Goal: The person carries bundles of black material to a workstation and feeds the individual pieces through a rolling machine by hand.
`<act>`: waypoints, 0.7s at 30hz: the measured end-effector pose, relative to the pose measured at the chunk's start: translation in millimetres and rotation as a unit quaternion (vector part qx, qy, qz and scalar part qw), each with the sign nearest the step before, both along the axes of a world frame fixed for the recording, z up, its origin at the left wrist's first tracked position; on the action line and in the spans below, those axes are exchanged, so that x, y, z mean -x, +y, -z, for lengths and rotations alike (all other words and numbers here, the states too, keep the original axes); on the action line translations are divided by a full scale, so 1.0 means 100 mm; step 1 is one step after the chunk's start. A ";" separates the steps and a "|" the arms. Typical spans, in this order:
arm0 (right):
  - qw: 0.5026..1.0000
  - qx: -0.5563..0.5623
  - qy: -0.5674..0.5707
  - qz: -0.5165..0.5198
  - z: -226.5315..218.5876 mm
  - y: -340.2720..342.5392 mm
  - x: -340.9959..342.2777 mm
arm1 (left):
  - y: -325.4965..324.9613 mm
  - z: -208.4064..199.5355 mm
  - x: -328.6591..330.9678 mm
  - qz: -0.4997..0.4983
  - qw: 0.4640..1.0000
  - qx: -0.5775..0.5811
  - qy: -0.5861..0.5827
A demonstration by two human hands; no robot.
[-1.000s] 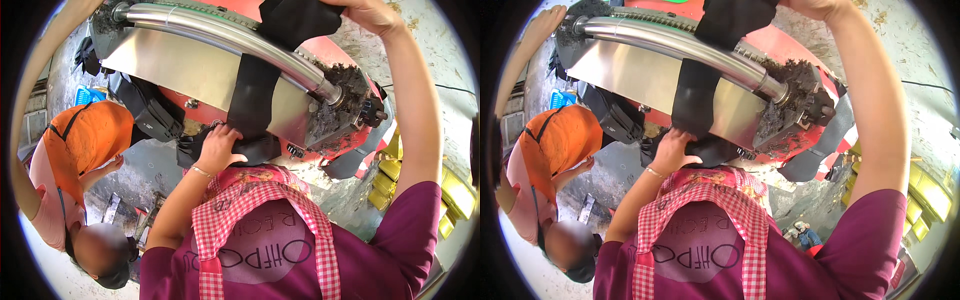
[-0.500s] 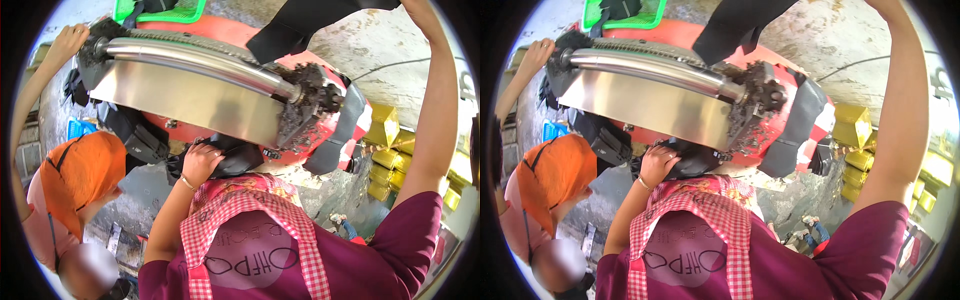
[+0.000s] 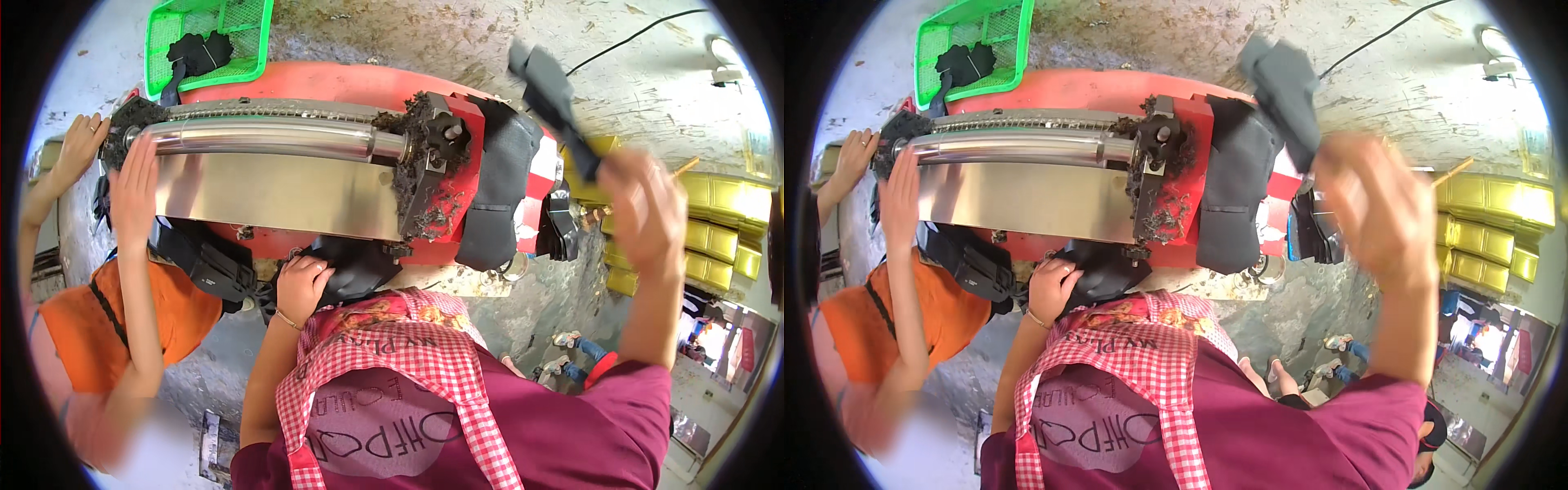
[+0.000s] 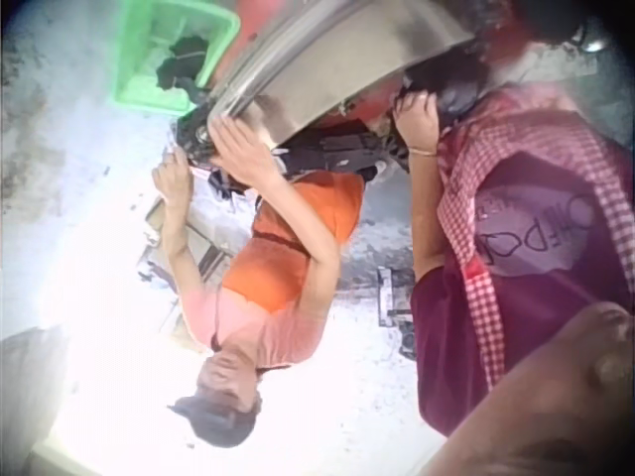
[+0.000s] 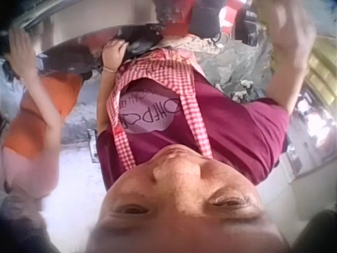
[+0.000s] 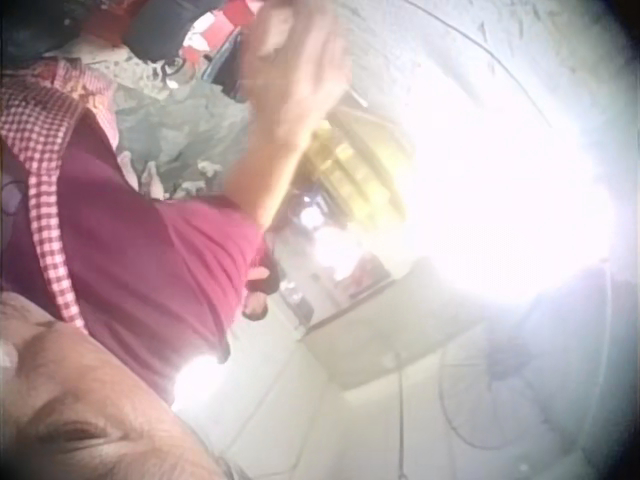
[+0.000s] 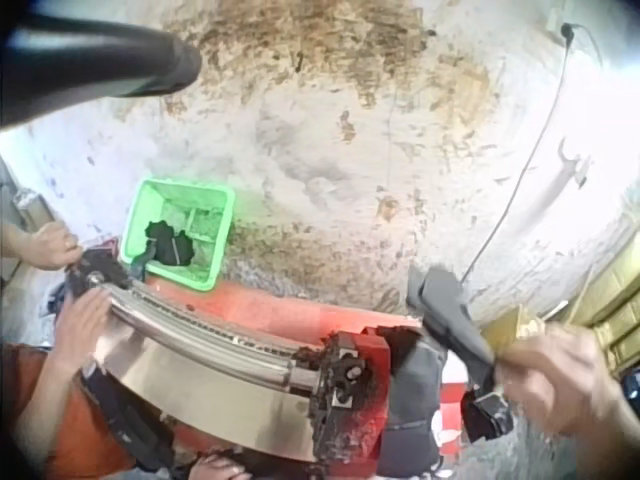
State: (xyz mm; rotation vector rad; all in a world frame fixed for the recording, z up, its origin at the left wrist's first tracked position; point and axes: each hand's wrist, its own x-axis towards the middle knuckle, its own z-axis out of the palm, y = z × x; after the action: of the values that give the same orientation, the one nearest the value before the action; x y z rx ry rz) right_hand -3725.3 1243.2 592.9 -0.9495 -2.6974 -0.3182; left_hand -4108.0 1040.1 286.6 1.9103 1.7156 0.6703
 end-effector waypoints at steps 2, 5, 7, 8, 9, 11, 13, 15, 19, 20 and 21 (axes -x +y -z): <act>0.998 0.043 -0.003 -0.042 0.25 -0.46 0.02 | 0.04 -0.05 -0.03 -0.010 0.999 0.046 0.011; 0.989 0.061 -0.065 -0.121 0.68 -0.78 0.11 | 0.04 0.01 -0.02 -0.003 1.000 -0.003 -0.006; 0.988 0.120 -0.064 -0.078 1.08 -0.98 0.04 | 0.07 0.00 -0.04 0.001 1.000 -0.008 0.001; 0.988 0.121 -0.063 -0.078 1.20 -0.99 0.01 | 0.07 -0.01 -0.05 0.001 1.000 -0.008 0.003; 0.983 0.153 -0.067 -0.074 1.32 -0.97 0.01 | 0.05 -0.01 -0.04 -0.007 1.000 -0.005 0.000; 0.967 0.242 -0.059 -0.051 1.41 -0.92 0.04 | 0.03 -0.01 -0.03 -0.008 1.000 -0.006 -0.001; 0.960 0.274 -0.046 -0.046 1.23 -0.82 0.17 | 0.02 -0.06 -0.03 -0.002 1.000 -0.012 0.005; 0.951 0.289 0.017 -0.112 1.06 -0.63 0.42 | -0.23 -0.42 0.07 -0.012 1.000 -0.009 -0.004; 0.941 0.291 0.161 -0.064 0.76 -0.08 0.65 | 0.11 -1.07 0.02 0.019 0.984 0.055 -0.166; 0.938 0.303 0.163 -0.032 0.65 0.08 0.80 | 0.11 -1.20 0.03 -0.022 0.961 0.114 -0.251; 0.924 0.339 0.175 -0.020 0.59 0.26 0.97 | 0.19 -1.29 0.03 -0.072 0.956 0.096 -0.269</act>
State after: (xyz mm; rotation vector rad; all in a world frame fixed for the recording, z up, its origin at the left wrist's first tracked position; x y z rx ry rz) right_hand -3822.0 1268.9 534.4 -0.9845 -2.4901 0.7744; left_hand -4110.7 1059.5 415.2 1.3186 1.5053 0.9378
